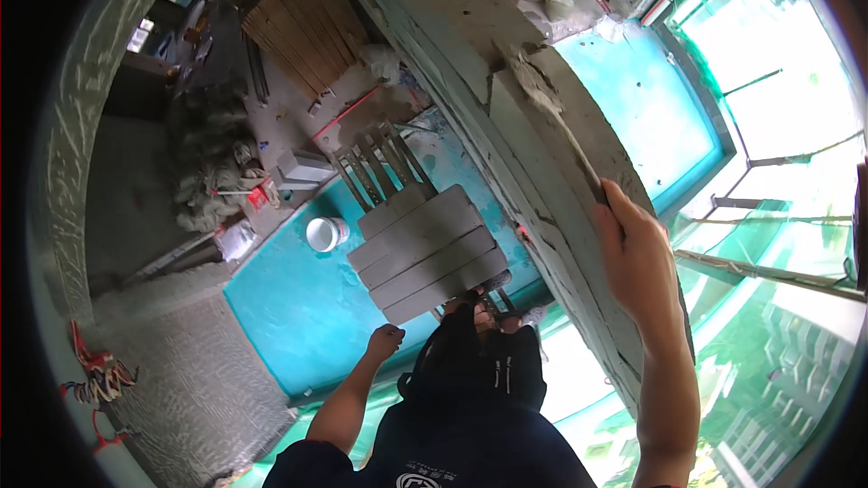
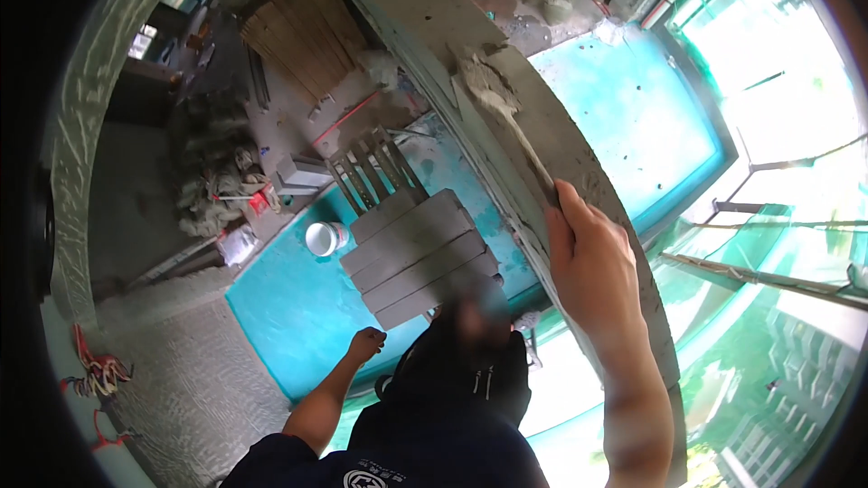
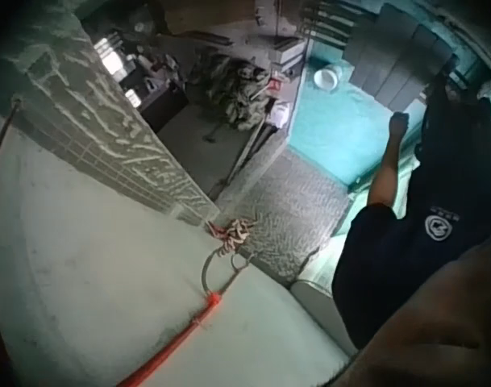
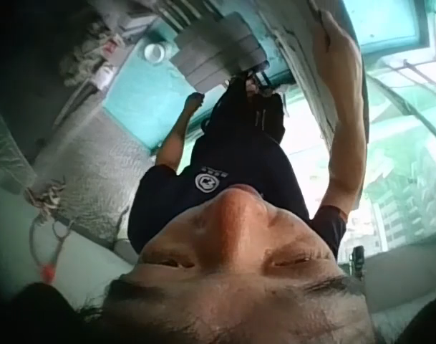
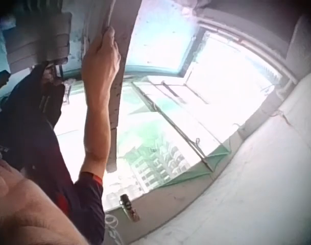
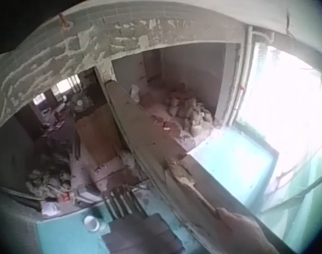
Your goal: The person applies mortar with a trowel to a course of bricks, then places a new brick on top of the mortar, and finally levels the brick and scrapes off excess mortar.
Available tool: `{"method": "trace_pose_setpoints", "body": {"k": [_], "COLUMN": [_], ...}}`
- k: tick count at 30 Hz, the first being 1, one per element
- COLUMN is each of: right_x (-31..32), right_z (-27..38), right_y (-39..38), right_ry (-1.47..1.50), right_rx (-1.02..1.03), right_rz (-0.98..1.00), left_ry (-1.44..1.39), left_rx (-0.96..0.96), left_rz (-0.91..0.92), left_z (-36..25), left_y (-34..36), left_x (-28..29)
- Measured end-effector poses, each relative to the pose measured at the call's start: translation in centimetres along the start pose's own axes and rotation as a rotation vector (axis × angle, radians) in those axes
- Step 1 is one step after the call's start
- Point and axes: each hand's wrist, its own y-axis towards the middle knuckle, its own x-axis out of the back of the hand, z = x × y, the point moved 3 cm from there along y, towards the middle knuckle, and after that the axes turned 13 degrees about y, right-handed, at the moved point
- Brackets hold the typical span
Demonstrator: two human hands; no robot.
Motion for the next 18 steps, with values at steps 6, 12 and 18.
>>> {"method": "trace_pose_setpoints", "body": {"k": [6, 12, 18], "right_x": [2.3, 1.8, 0.7], "right_z": [-3.3, -7.8, -7.0], "right_y": [-2.3, -1.3, -0.3], "right_ry": [0.313, -0.126, -0.280], "right_rx": [-0.247, 0.074, 0.143], "right_rz": [0.106, -0.158, -0.141], "left_ry": [-0.084, -0.037, -0.096], "left_rx": [-0.070, -0.095, -0.013], "left_rz": [-0.023, -0.014, -0.064], "left_z": [-3.3, -4.3, -3.7], "left_y": [-0.1, -1.1, -3.4], "left_x": [-2.4, -3.5, -4.1]}}
